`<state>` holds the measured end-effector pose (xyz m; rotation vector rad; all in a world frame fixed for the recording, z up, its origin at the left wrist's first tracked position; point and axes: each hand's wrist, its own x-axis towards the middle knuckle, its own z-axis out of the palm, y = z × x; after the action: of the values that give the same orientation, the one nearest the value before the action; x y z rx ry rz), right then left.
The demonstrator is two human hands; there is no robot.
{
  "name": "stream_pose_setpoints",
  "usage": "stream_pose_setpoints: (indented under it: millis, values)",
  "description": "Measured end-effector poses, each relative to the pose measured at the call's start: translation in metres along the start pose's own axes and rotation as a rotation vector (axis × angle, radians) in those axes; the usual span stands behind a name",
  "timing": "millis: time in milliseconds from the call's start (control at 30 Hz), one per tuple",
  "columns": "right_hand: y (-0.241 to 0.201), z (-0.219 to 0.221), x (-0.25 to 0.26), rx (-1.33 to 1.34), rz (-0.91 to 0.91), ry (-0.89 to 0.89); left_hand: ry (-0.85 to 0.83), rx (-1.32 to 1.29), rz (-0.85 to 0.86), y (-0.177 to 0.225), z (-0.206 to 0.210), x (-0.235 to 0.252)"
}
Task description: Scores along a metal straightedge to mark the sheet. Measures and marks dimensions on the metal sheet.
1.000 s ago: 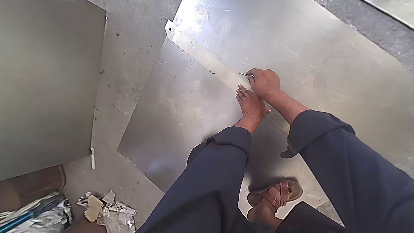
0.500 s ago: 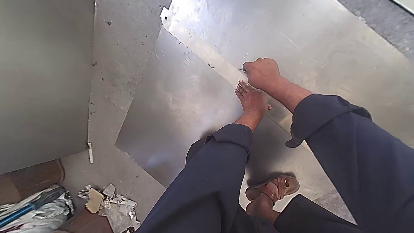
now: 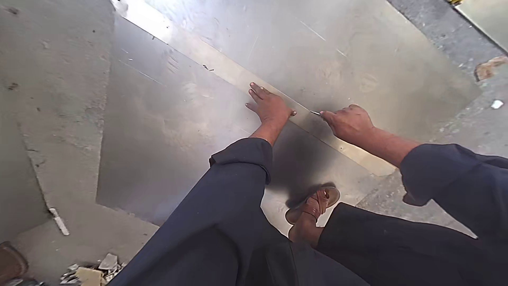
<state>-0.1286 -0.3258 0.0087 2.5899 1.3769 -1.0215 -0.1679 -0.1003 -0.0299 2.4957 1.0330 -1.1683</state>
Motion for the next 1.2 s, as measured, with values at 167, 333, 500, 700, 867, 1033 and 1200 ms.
stream_pose_setpoints:
  millis: [167,333,500,700,867,1033,1200]
  values:
    - [0.029,0.024,-0.067,-0.036,0.029,-0.071,0.044,-0.015,0.018,0.0,0.002,0.0]
    - [0.049,0.044,-0.123,-0.048,0.081,-0.129,0.04,-0.02,0.0,0.001,0.003,0.0]
    - [0.051,0.053,-0.144,-0.055,0.129,-0.136,0.036,-0.002,-0.01,0.004,0.003,0.001]
    - [0.056,0.061,-0.161,-0.088,0.124,-0.16,0.032,0.015,-0.016,0.003,0.004,-0.001]
    - [0.061,0.065,-0.173,-0.115,0.112,-0.168,0.032,0.021,-0.018,0.004,0.005,-0.001]
    - [0.06,0.064,-0.174,-0.094,0.127,-0.15,0.027,0.02,-0.022,0.005,0.003,-0.001]
    - [0.062,0.06,-0.169,-0.094,0.132,-0.163,0.027,0.022,-0.023,0.006,0.0,0.0]
